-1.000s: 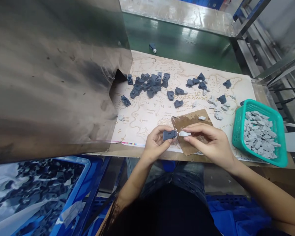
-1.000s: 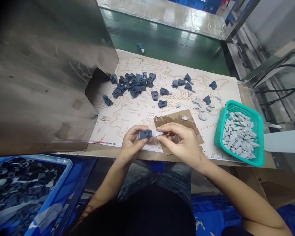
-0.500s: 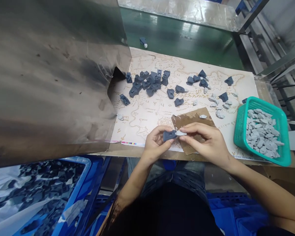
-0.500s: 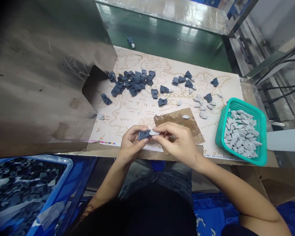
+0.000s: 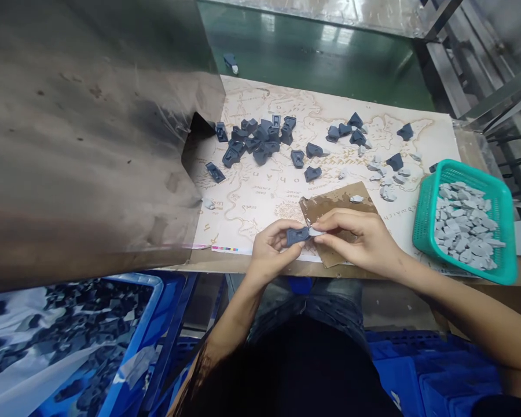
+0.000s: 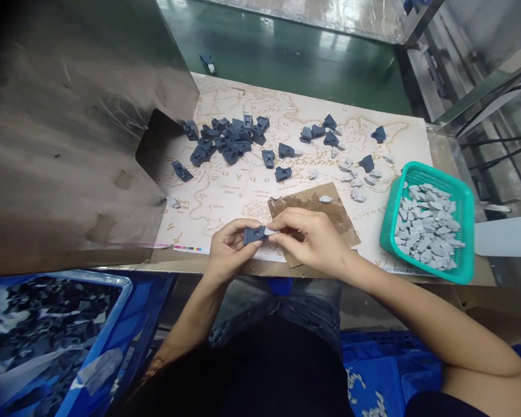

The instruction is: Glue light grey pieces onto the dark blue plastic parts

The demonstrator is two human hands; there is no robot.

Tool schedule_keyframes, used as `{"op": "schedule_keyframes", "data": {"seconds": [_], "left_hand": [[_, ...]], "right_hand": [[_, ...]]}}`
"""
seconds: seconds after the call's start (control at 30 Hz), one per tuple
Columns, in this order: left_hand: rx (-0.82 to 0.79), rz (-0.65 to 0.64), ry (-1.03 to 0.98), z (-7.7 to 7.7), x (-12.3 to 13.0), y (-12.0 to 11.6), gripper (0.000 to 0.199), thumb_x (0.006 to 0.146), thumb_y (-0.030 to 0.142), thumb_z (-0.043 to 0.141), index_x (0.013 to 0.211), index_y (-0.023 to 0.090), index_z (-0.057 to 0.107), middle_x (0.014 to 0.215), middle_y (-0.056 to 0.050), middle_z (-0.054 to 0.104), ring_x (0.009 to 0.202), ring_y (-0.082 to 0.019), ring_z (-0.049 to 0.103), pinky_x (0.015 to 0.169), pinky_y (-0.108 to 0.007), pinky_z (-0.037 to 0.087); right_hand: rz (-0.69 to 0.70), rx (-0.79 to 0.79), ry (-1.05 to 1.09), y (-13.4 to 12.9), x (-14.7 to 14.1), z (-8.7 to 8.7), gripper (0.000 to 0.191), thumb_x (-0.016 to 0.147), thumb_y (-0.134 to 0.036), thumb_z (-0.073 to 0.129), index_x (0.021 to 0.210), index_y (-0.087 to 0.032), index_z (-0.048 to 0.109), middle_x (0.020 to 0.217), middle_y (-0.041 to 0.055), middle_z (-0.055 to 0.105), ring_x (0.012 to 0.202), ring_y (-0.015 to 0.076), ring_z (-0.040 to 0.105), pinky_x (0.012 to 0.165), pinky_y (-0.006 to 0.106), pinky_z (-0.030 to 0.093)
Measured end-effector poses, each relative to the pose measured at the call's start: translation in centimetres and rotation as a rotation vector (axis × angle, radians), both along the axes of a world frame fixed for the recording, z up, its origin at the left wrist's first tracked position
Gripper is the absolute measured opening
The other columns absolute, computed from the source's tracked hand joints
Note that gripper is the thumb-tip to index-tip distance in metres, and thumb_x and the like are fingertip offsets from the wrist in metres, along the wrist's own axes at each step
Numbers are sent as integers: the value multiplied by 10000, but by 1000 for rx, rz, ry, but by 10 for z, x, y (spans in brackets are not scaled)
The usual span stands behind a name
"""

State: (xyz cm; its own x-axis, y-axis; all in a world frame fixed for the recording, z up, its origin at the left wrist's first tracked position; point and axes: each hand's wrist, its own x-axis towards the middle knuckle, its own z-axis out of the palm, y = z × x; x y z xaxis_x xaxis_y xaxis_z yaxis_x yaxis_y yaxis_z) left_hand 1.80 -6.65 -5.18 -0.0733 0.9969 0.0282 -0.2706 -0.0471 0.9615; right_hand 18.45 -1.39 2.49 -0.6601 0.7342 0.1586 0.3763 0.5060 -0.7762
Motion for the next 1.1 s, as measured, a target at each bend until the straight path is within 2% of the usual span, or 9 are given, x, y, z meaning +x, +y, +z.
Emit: {"op": "schedule_keyframes", "data": {"seconds": [0.17, 0.3, 0.4, 0.6, 0.73, 0.83, 1.0, 1.1], "left_hand": [[4, 2, 5, 0, 2, 1, 304, 643, 392, 760, 833, 193, 630, 824, -24, 674, 741, -134, 648, 650, -229, 537], [-55, -8, -104, -1, 2, 2, 392, 599, 466, 792, 819, 195, 612, 826, -20, 653, 727, -127, 631, 647, -234, 547], [-102, -3, -202, -1, 1, 3, 431, 559, 476, 819, 808, 196, 605, 818, -5, 635, 679, -105, 611, 600, -218, 551], [-79, -29, -284, 0, 1, 5, 391, 568, 412, 833, 793, 185, 608, 793, 15, 623, 635, -70, 594, 571, -177, 542], [-66, -38, -315, -1, 1, 4, 381, 577, 402, 830, 794, 191, 599, 789, 18, 617, 643, -79, 594, 559, -180, 534], [-57, -35, -323, -1, 1, 4, 376, 592, 400, 819, 798, 195, 581, 793, 15, 602, 658, -89, 592, 557, -189, 529], [-40, -33, -413, 3, 2, 2, 351, 605, 341, 811, 780, 198, 542, 757, 34, 555, 671, -80, 578, 558, -166, 507], [-58, 3, -434, 4, 3, 4, 374, 583, 332, 815, 768, 198, 519, 741, 42, 524, 658, -72, 555, 548, -159, 495]], "right_hand": [[-88, -83, 105, -5, 1, -5, 137, 831, -323, 643, 841, -189, 668, 814, 47, 698, 721, 161, 650, 654, 274, 548], [-282, -125, 229, -11, 4, 1, 231, 786, -447, 691, 824, -220, 664, 857, 48, 694, 777, 177, 661, 681, 289, 571], [-424, -170, 323, -10, 10, 0, 261, 746, -473, 728, 832, -236, 660, 860, 39, 684, 760, 176, 662, 658, 295, 580], [-611, -299, 461, 0, 23, -16, 302, 670, -462, 789, 804, -226, 656, 723, -5, 649, 584, 121, 604, 554, 260, 552], [-703, -317, 538, 9, 32, -28, 305, 633, -439, 812, 786, -228, 653, 670, -22, 619, 567, 111, 581, 502, 231, 510], [-762, -256, 565, 19, 39, -41, 305, 634, -452, 802, 791, -237, 653, 663, -22, 614, 566, 117, 573, 471, 230, 480], [-856, 22, 597, 36, 43, -65, 282, 674, -448, 762, 794, -229, 634, 666, -13, 619, 556, 132, 580, 490, 257, 488], [-851, 161, 555, 36, 45, -69, 269, 703, -437, 739, 813, -216, 634, 729, 8, 649, 584, 141, 600, 519, 274, 509]]}}
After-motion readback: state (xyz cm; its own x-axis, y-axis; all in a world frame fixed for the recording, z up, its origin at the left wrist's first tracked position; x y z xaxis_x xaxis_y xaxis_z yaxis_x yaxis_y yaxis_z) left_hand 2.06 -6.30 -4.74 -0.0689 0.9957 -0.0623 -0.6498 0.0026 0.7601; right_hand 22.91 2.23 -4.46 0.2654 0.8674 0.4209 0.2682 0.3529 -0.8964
